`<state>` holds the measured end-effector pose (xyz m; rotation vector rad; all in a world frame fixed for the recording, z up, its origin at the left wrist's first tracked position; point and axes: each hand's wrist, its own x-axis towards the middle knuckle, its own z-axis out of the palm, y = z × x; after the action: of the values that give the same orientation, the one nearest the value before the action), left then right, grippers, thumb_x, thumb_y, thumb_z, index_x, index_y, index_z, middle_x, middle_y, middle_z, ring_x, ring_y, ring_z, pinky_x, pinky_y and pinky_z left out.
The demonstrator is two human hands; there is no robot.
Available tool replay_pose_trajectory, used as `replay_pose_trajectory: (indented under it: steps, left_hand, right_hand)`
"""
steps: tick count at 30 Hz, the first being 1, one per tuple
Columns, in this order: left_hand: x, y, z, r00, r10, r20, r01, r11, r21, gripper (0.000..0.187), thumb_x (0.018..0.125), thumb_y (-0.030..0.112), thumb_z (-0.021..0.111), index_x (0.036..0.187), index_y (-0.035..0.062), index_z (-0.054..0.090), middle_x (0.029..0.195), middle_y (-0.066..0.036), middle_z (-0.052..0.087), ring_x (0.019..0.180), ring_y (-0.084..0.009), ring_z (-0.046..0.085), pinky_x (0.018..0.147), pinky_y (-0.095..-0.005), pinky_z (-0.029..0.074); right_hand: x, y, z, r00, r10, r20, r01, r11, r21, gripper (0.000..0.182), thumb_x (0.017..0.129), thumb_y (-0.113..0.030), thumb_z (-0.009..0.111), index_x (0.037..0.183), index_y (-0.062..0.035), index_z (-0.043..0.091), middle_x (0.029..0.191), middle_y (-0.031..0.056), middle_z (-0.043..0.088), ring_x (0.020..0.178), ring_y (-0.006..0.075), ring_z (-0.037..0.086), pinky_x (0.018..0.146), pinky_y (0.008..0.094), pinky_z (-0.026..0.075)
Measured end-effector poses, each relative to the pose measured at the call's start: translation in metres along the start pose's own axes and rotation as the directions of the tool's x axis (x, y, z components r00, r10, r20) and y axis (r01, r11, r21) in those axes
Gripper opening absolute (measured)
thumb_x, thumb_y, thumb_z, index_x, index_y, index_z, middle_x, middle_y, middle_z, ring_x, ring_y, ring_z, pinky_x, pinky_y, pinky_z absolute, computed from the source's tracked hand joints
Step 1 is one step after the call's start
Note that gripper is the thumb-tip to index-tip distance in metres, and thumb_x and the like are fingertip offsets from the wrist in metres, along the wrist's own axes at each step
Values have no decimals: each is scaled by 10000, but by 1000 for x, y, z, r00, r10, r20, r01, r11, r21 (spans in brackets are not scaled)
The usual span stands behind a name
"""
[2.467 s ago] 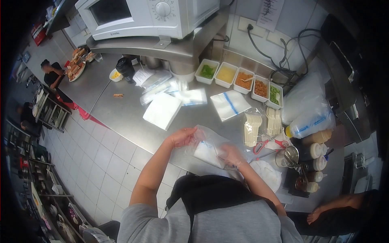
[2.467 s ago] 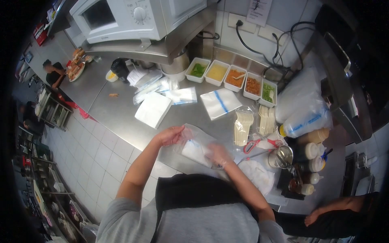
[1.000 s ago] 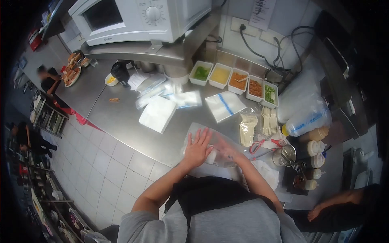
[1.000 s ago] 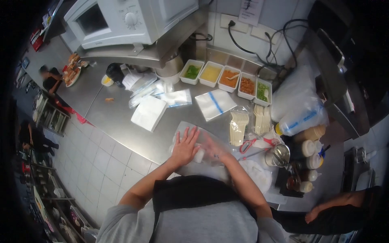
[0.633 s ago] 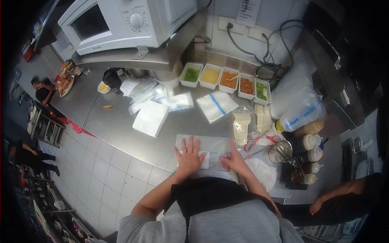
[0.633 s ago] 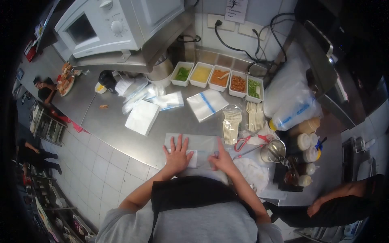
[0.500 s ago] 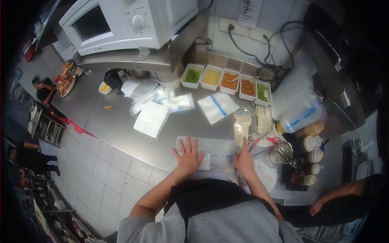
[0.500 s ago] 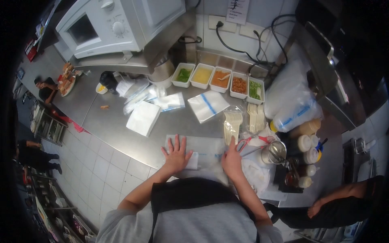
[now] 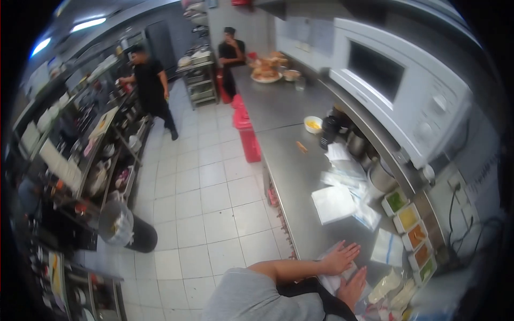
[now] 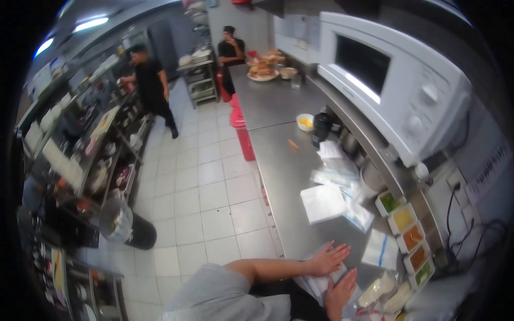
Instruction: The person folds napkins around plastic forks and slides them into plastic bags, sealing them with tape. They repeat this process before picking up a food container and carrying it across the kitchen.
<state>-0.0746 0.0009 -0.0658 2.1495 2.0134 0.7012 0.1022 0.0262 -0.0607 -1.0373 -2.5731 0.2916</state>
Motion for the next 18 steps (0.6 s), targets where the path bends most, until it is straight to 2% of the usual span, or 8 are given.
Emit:
replay_pose_trajectory:
  steps: [4, 6, 7, 8, 10, 14, 16, 18]
  left_hand:
    - [-10, -37, -19, 996, -75, 43, 71, 993, 97, 541, 942, 309, 390, 1386, 14, 306, 1503, -129, 192, 1403, -253, 145, 1101, -512, 133]
    - [-12, -52, -12, 999, -32, 10, 31, 994, 105, 528, 934, 297, 403, 1375, 17, 329, 1491, -131, 223, 1392, -259, 182, 1099, -513, 144]
    - [-8, -55, -11, 990, 128, 59, -131, 989, 62, 525, 906, 293, 455, 1353, 31, 366, 1441, -127, 296, 1343, -260, 255, 1075, -492, 196]
    - [-3, -56, -8, 951, 292, 101, -295, 955, 12, 524, 879, 289, 506, 1331, 45, 404, 1392, -123, 369, 1295, -261, 328, 1052, -472, 248]
    - [4, -34, -33, 950, 278, 139, -273, 960, -54, 547, 820, 301, 578, 1296, 65, 446, 1305, -111, 433, 1220, -254, 379, 1001, -441, 296]
    - [27, -17, -39, 901, 211, 379, -189, 977, -96, 567, 642, 325, 742, 1136, 88, 597, 1110, -85, 549, 1055, -250, 477, 876, -362, 370]
    - [29, -15, -36, 911, 190, 367, -187, 981, -46, 480, 626, 302, 746, 1043, 90, 638, 1096, -79, 562, 1068, -254, 481, 868, -372, 391]
    - [30, -16, -30, 919, 171, 355, -185, 983, 5, 393, 610, 279, 750, 949, 92, 679, 1081, -72, 575, 1081, -258, 485, 861, -382, 412]
  right_hand:
    - [-8, 29, 5, 998, 63, -27, -67, 981, -182, 780, 761, -223, 611, 1387, 51, 235, 1431, 237, 283, 1304, 381, 296, 1043, 461, 251]
    - [-5, 51, 6, 988, 137, 73, -133, 989, -58, 845, 756, -430, 679, 1446, -187, 257, 1490, 153, 234, 1357, 368, 218, 1114, 404, 175]
    - [-4, 53, 6, 1000, -9, -16, 1, 905, -425, 666, 773, -396, 665, 1338, -120, 445, 1346, 188, 445, 1267, 324, 395, 1034, 396, 318]
    - [2, 58, 1, 1000, -15, -20, 5, 901, -433, 666, 773, -396, 665, 1338, -120, 445, 1346, 188, 445, 1267, 324, 395, 1034, 396, 318]
    - [16, 53, -19, 984, -61, 168, 66, 998, -24, 750, 691, -211, 661, 1331, 24, 349, 1333, 210, 380, 1213, 371, 369, 994, 471, 293]
    - [39, 25, -33, 961, -83, 263, 69, 996, 60, 706, 606, -207, 748, 1237, -35, 481, 1115, 161, 516, 1042, 348, 467, 931, 468, 336]
    - [50, 29, -30, 935, 37, 352, -95, 984, 151, 512, 565, -230, 777, 1016, -45, 617, 892, 104, 571, 893, 306, 523, 836, 439, 394]
    - [54, 38, -32, 925, -21, 379, -28, 992, 123, 412, 565, -219, 779, 904, -38, 630, 810, 98, 569, 823, 287, 541, 779, 414, 415]
